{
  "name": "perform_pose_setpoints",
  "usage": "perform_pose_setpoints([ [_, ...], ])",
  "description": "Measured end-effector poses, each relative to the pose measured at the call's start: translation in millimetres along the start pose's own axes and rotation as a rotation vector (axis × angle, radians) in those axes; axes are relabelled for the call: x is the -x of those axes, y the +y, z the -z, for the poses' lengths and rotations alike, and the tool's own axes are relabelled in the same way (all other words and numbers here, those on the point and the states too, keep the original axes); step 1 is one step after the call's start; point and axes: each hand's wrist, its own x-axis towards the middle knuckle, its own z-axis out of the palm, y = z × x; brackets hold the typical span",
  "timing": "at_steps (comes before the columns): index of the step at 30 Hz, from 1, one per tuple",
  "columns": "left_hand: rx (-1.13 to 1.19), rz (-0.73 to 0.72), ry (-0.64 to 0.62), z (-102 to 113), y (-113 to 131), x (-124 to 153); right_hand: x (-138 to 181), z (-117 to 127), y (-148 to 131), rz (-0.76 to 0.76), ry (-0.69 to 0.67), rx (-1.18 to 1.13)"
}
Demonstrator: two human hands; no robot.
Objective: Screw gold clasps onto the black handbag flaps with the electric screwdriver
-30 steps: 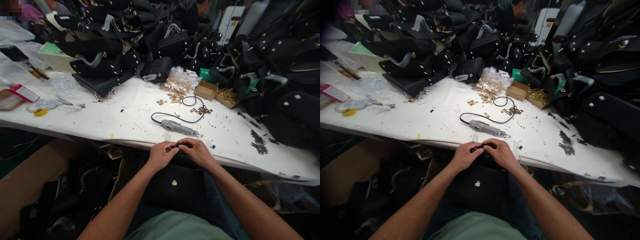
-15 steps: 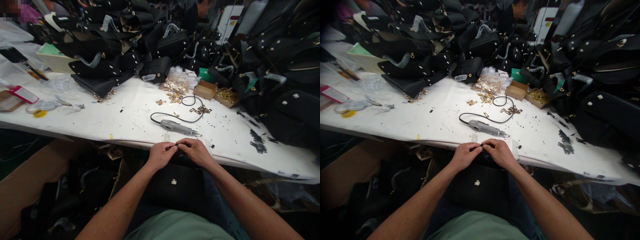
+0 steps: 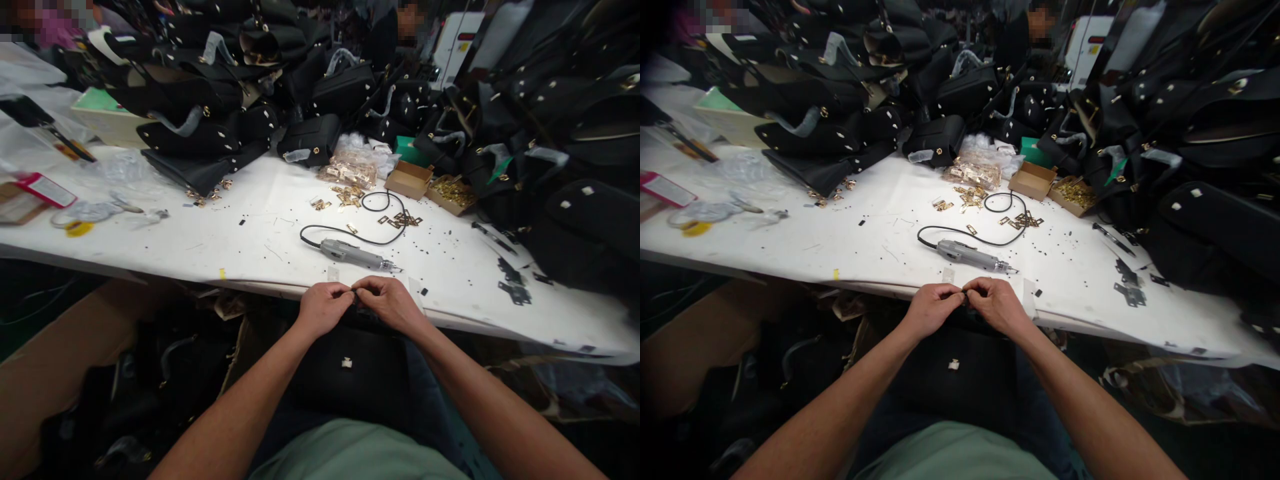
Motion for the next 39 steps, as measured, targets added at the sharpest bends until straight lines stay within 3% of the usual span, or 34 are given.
perform_pose_setpoints([
  [4,-0.127,-0.029,0.04,-3,1,0,-6,-2,1,-0.035,0.047,0.041],
  [9,-0.236,-0.284,0.207,-5,-10,15,-17,0,2,-0.038,0.013,0.071],
  [14,-0.435,-0.44,0.185,-2,-17,32,-29,3,-1,-0.089,0.01,0.09],
  [20,-0.578,-0.416,0.137,5,-9,7,-47,11,-5,-0.052,0.064,0.241],
  [26,-0.576,-0.379,0.024,9,-6,-14,-55,9,-1,0.039,0.058,0.455],
  [33,-0.594,-0.383,0.042,7,-7,-10,-53,5,7,0.132,0.059,0.544],
  [39,-0.617,-0.392,0.067,4,-7,-6,-53,6,14,0.121,0.06,0.606],
])
